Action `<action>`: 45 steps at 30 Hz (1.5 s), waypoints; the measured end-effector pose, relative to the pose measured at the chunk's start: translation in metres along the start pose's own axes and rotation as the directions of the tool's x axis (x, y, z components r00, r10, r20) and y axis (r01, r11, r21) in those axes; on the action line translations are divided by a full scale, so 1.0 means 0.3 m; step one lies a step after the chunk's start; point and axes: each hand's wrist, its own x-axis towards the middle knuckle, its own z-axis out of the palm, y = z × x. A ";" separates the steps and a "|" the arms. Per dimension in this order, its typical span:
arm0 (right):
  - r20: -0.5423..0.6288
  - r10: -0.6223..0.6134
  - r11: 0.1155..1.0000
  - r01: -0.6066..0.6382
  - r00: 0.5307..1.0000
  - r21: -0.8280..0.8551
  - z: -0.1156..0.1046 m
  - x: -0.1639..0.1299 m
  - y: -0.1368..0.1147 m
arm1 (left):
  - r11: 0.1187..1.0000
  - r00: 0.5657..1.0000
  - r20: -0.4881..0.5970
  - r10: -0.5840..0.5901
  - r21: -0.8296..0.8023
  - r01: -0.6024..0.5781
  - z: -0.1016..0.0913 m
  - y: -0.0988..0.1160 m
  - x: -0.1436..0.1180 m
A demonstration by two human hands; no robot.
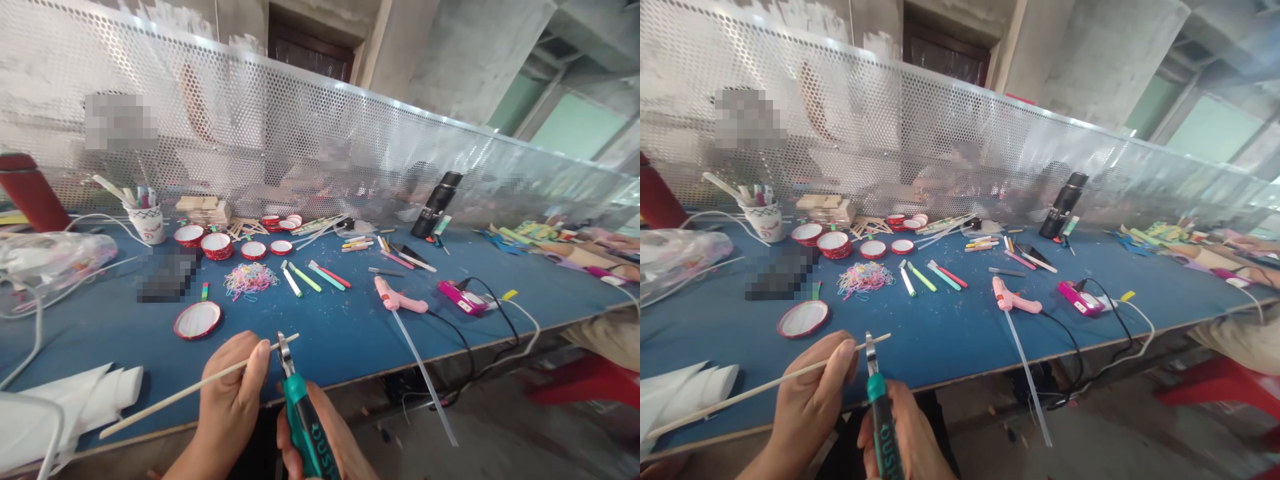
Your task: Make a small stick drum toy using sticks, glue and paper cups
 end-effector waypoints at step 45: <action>-0.443 -0.346 0.693 -0.093 0.827 -0.715 -0.103 -0.019 -0.155 | 0.921 0.963 0.117 -0.244 -0.282 0.268 -0.049 -0.040 -0.002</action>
